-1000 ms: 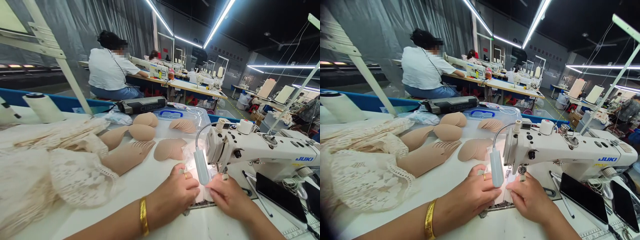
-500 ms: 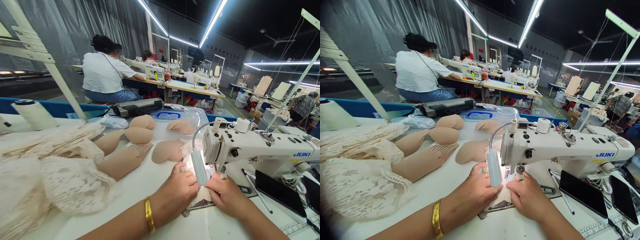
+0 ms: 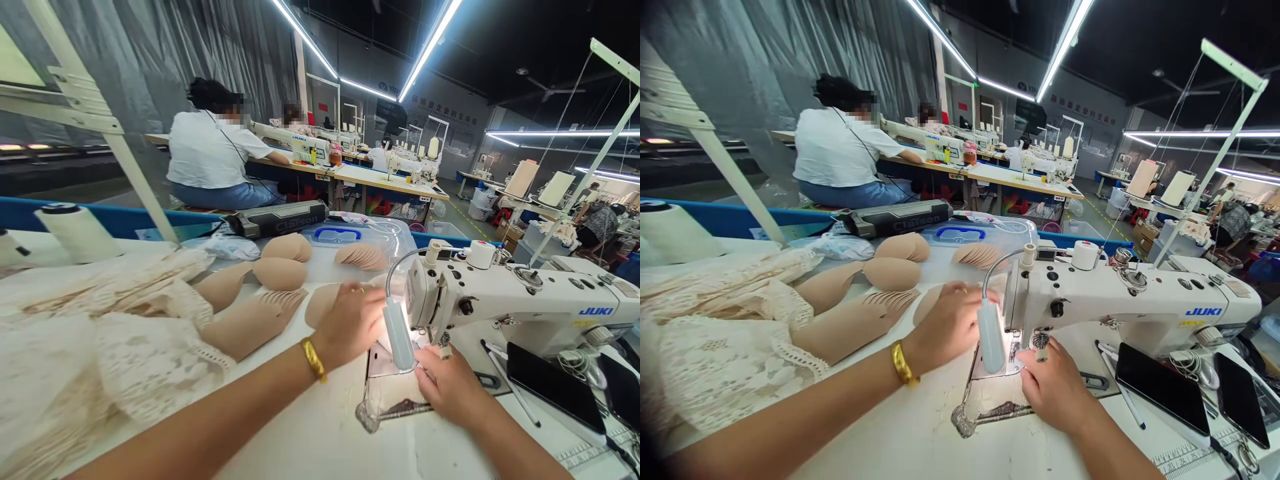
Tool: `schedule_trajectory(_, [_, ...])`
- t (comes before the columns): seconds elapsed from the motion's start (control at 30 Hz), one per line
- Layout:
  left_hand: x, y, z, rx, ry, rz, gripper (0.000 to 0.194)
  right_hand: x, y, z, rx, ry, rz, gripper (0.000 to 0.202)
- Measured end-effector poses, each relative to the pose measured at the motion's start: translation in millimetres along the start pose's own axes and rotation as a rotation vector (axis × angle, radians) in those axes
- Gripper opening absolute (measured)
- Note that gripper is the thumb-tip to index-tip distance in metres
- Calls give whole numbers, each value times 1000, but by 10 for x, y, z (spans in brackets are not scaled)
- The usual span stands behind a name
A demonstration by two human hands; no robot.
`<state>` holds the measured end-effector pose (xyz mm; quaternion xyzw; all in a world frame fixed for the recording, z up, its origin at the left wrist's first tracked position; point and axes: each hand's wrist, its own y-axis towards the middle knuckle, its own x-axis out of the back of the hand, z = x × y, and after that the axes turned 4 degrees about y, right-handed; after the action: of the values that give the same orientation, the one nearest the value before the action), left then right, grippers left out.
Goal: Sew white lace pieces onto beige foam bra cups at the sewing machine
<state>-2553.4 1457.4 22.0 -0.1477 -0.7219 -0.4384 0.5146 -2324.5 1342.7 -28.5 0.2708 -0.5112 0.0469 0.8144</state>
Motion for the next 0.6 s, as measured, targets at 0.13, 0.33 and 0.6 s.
schedule_trajectory(0.13, [-58, 522, 240, 384, 70, 86, 36, -41, -27, -48, -17, 13, 13, 18])
schedule_trajectory(0.33, [-187, 828, 361, 507, 0, 286, 28, -92, -60, -122, -24, 42, 9, 23])
schedule_trajectory(0.6, [14, 713, 410, 557, 18, 275, 33, -165, -40, -174, -42, 66, -7, 21])
